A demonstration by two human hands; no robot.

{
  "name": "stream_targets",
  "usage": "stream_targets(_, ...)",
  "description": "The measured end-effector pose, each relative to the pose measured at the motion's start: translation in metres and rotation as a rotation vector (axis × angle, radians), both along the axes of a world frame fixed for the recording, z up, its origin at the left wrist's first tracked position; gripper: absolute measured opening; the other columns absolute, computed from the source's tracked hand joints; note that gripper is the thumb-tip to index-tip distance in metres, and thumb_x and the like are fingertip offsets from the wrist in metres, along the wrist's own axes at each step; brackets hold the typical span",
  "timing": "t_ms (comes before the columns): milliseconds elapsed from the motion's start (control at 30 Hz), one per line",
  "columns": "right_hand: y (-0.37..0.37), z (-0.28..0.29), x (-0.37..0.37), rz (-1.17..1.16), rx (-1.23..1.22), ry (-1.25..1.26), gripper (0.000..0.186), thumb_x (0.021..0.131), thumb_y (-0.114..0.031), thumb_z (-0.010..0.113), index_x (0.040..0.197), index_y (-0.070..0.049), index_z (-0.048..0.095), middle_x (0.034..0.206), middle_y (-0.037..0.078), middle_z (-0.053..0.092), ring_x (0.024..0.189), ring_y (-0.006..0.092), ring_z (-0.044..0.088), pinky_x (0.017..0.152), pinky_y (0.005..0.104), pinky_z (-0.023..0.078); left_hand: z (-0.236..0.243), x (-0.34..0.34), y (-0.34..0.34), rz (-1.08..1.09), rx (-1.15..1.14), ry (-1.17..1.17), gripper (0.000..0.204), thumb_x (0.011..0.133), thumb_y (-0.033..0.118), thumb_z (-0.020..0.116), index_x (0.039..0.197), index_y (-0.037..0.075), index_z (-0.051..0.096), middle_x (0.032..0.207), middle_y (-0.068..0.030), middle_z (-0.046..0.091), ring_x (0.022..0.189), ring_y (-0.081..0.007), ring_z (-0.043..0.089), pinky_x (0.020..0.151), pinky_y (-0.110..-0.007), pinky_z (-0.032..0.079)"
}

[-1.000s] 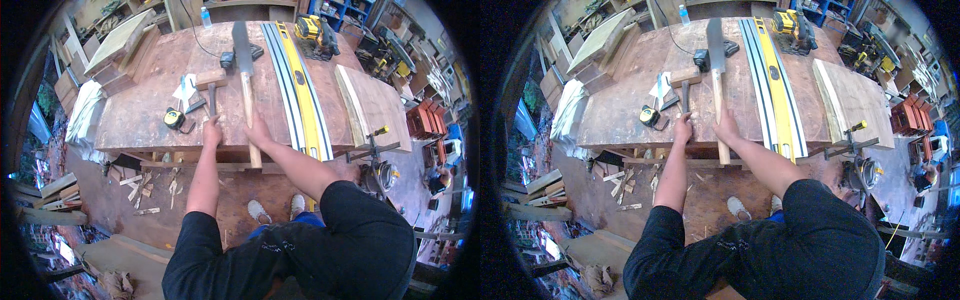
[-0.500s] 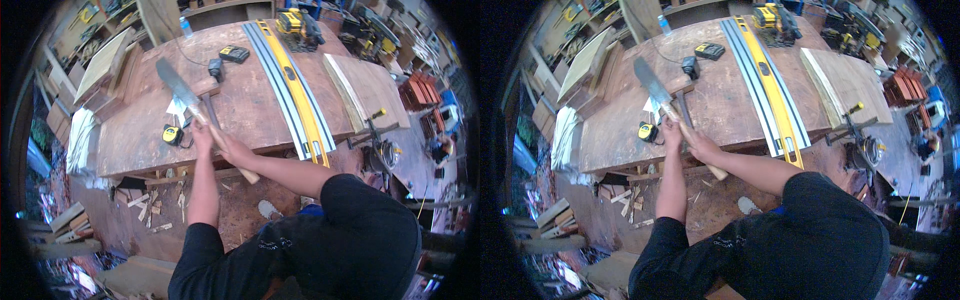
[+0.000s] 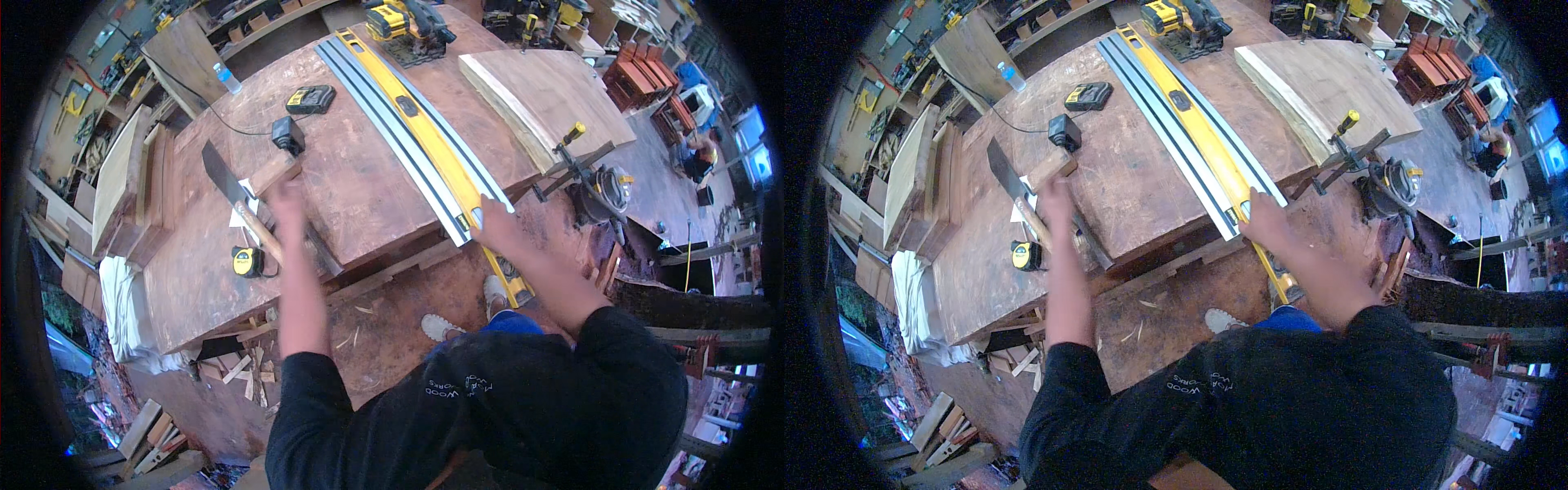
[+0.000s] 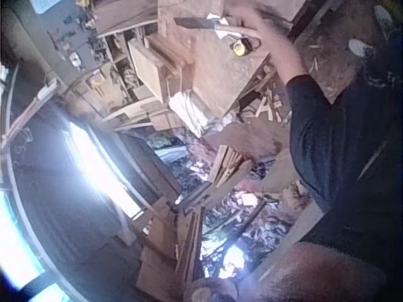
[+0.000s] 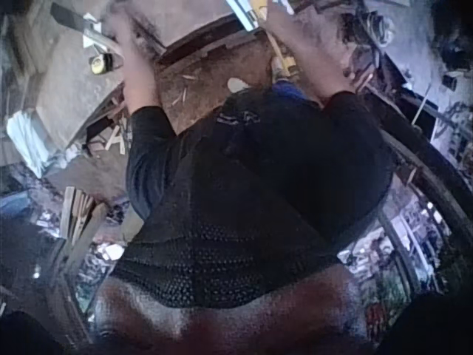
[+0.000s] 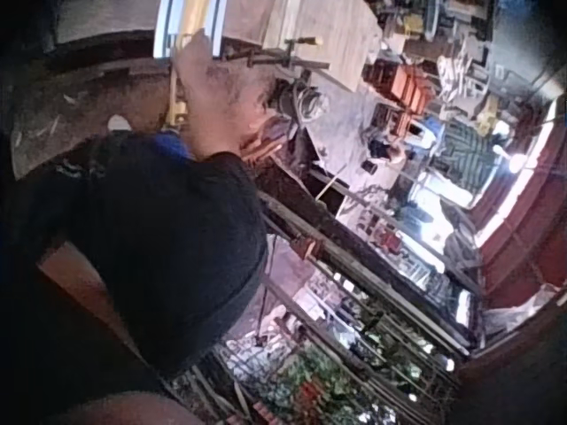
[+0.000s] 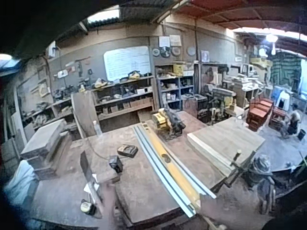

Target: Measuring, clamping, and cutting a wooden board using a track saw with dust collection.

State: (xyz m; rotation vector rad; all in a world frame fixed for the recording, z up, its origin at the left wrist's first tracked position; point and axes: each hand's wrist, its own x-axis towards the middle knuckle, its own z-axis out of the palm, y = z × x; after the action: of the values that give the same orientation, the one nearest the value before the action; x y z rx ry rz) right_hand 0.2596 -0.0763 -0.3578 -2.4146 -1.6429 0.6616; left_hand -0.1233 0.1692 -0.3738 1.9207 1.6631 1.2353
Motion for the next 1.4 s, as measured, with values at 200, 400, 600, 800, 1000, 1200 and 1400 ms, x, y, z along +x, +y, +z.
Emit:
stream_targets(200,-0.009,0.022,0.039,-0.246,0.183,0.558,0.07,0.077,-0.021,0.06,0.141,-0.006,0.035,0.123,0.022,0.056,0.114,0.0304,0.055,0.097,0.0387,0.042,-0.053,0.182,-0.172,-0.669,-1.264,-0.11,0.056,0.095,0.049,0.047,0.105,-0.003,0.065,0.09,-0.0192,0.068,0.082,-0.0275,0.067,0.077,-0.038,0.054)
stream_targets(400,-0.009,0.02,0.104,-0.135,0.2,0.976,0.064,0.083,-0.01,0.054,0.143,-0.004,0.032,0.104,0.017,0.062,0.088,0.0202,0.061,0.079,0.031,0.049,-0.061,0.261,-0.219,-0.275,-1.195,-1.149,0.041,0.092,0.037,0.059,0.109,0.0,0.056,0.083,-0.0083,0.063,0.069,-0.0158,0.061,0.056,-0.028,0.049)
stream_targets(600,0.024,0.006,0.129,0.128,0.523,0.56,0.058,0.082,-0.014,0.059,0.136,-0.008,0.04,0.118,0.021,0.055,0.108,0.0306,0.055,0.094,0.037,0.043,-0.021,0.191,-0.237,-0.093,-0.902,-0.885,0.034,0.093,0.026,0.057,0.113,-0.002,0.058,0.094,-0.0082,0.065,0.075,-0.0151,0.062,0.06,-0.027,0.051)
stream_targets(800,0.089,-0.026,0.107,0.081,0.396,0.337,0.058,0.082,-0.021,0.061,0.134,-0.008,0.038,0.119,0.027,0.051,0.112,0.0435,0.051,0.097,0.048,0.041,0.037,0.112,-0.358,0.03,-0.987,-0.681,0.03,0.093,0.026,0.058,0.103,-0.002,0.059,0.085,-0.0061,0.061,0.067,-0.0139,0.058,0.054,-0.026,0.048)
stream_targets(1000,0.084,-0.019,0.088,0.174,0.302,-0.053,0.05,0.084,-0.023,0.06,0.126,-0.003,0.042,0.106,0.024,0.054,0.102,0.0446,0.053,0.09,0.051,0.044,0.008,0.097,-0.466,0.041,-1.111,-0.615,0.03,0.093,0.028,0.059,0.103,0.0,0.061,0.089,-0.005,0.063,0.071,-0.0136,0.059,0.061,-0.028,0.052)
stream_targets(1200,-0.072,-0.042,0.035,0.208,-0.026,0.746,0.041,0.093,-0.028,0.053,0.12,0.002,0.046,0.109,0.018,0.056,0.096,0.026,0.056,0.084,0.0394,0.047,-0.018,0.084,-0.482,-0.139,-1.184,-0.56,0.037,0.093,0.033,0.058,0.113,0.002,0.062,0.102,-0.0058,0.065,0.091,-0.0155,0.059,0.081,-0.032,0.049)
stream_targets(1400,-0.093,-0.096,-0.031,-0.25,-0.008,1.118,0.041,0.095,-0.036,0.052,0.106,0.003,0.055,0.092,0.015,0.062,0.085,0.0211,0.059,0.077,0.0381,0.047,-0.021,0.036,-0.388,-0.674,-1.302,-0.357,0.061,0.091,0.055,0.05,0.127,0.006,0.053,0.113,-0.0127,0.062,0.103,-0.0219,0.059,0.09,-0.039,0.048)
